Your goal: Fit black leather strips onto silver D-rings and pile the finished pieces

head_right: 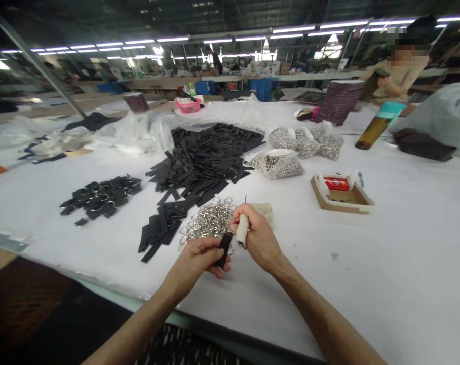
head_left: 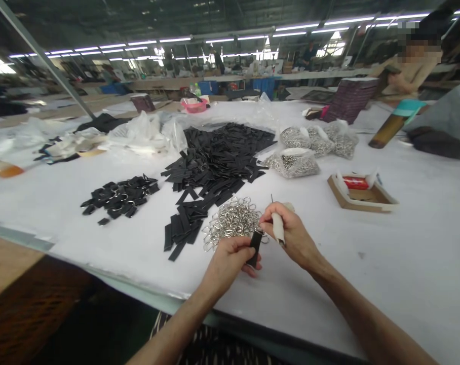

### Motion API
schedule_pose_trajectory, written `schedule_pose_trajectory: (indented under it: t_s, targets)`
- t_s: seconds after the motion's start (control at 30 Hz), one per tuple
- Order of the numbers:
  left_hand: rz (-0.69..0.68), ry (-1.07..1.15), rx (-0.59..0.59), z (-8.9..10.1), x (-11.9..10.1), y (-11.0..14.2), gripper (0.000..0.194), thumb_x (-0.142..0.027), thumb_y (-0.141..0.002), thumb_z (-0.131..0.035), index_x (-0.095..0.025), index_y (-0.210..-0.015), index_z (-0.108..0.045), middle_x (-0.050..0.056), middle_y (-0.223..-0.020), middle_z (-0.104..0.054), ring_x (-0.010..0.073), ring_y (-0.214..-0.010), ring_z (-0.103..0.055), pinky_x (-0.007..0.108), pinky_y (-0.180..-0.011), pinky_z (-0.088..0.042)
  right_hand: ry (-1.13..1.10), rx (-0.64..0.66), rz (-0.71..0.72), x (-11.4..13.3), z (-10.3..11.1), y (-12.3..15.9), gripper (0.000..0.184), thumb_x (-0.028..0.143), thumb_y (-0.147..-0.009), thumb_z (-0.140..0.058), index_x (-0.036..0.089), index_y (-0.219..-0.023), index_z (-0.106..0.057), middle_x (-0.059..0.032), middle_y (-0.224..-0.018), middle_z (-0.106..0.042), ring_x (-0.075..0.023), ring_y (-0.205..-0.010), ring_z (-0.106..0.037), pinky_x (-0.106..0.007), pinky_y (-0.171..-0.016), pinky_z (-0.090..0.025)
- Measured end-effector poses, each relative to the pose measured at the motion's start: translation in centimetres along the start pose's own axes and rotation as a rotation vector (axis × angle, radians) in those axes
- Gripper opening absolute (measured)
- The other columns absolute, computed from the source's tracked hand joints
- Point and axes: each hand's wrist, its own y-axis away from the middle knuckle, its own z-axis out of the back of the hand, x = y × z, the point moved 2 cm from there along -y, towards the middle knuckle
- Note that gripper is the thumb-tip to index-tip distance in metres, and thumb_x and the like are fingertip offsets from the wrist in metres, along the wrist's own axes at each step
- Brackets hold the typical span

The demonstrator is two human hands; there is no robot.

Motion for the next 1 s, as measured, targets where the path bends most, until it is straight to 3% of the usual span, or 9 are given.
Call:
schedule_pose_trajectory:
  t_s: [0.17,0.3,0.5,0.63,0.93,1.0]
  targets:
    - [0.032,0.179,0.170,0.4,0.4,0.4,0.019,-0.016,-0.070,-0.055,-0.010,-0.084,-0.066,0.008,-0.074,-0.067,0.0163,-0.061,-0.063,0.025,-0.051,-0.051,-0.079,0.044,-0.046,0.3,0.4,0.1,0.008,0.020,-0.072,-0.058,0.020,-0.074,-0.050,0.0012,-0.070,-0.056,-0.0127,-0.063,-0.049,-0.024,-0.055,-0.039]
    - [0.031,0.262,0.206,0.3,0.7,0.6,0.022,-0.014,-0.068,-0.057,-0.012,-0.087,-0.067,0.009,-0.079,-0.068,0.0181,-0.068,-0.065,0.026,-0.056,-0.052,-0.149,0.062,-0.075,-0.4,0.6,0.2,0.012,0.023,-0.073,-0.060,0.020,-0.076,-0.049,0.0019,-0.070,-0.056,-0.0122,-0.062,-0.049,-0.026,-0.059,-0.040]
    - [0.027,0.216,0.090,0.0,0.4,1.4,0.019,-0.015,-0.068,-0.056,-0.014,-0.083,-0.068,0.008,-0.073,-0.067,0.0180,-0.066,-0.064,0.028,-0.057,-0.052,-0.101,0.088,-0.077,-0.3,0.1,0.3,0.014,0.024,-0.071,-0.062,0.020,-0.076,-0.048,0.0008,-0.074,-0.058,-0.0128,-0.063,-0.050,-0.026,-0.058,-0.040]
    - [-0.003,0.037,-0.035,0.2,0.3,1.7,0.017,-0.017,-0.069,-0.051,-0.014,-0.073,-0.067,0.004,-0.063,-0.062,0.0156,-0.057,-0.060,0.024,-0.049,-0.048,0.030,0.094,-0.017,0.9,-0.1,0.4,0.012,0.023,-0.070,-0.061,0.020,-0.070,-0.049,0.0009,-0.068,-0.055,-0.0139,-0.064,-0.050,-0.025,-0.057,-0.039]
    - [-0.203,-0.434,-0.146,0.8,0.0,1.5,0.023,-0.015,-0.074,-0.044,-0.018,-0.065,-0.065,0.000,-0.057,-0.058,0.0132,-0.054,-0.053,0.023,-0.051,-0.045,0.054,0.237,-0.031,0.6,-0.3,0.3,0.010,0.017,-0.070,-0.059,0.019,-0.069,-0.050,0.0036,-0.063,-0.050,-0.0109,-0.058,-0.044,-0.023,-0.053,-0.035]
    - [-0.237,-0.435,-0.134,0.6,0.0,1.5,0.022,-0.015,-0.075,-0.045,-0.018,-0.068,-0.065,0.001,-0.060,-0.060,0.0141,-0.058,-0.055,0.023,-0.054,-0.046,0.048,0.254,-0.058,0.7,-0.3,0.3,0.009,0.018,-0.071,-0.058,0.019,-0.070,-0.049,0.0043,-0.060,-0.048,-0.0107,-0.056,-0.043,-0.023,-0.052,-0.034]
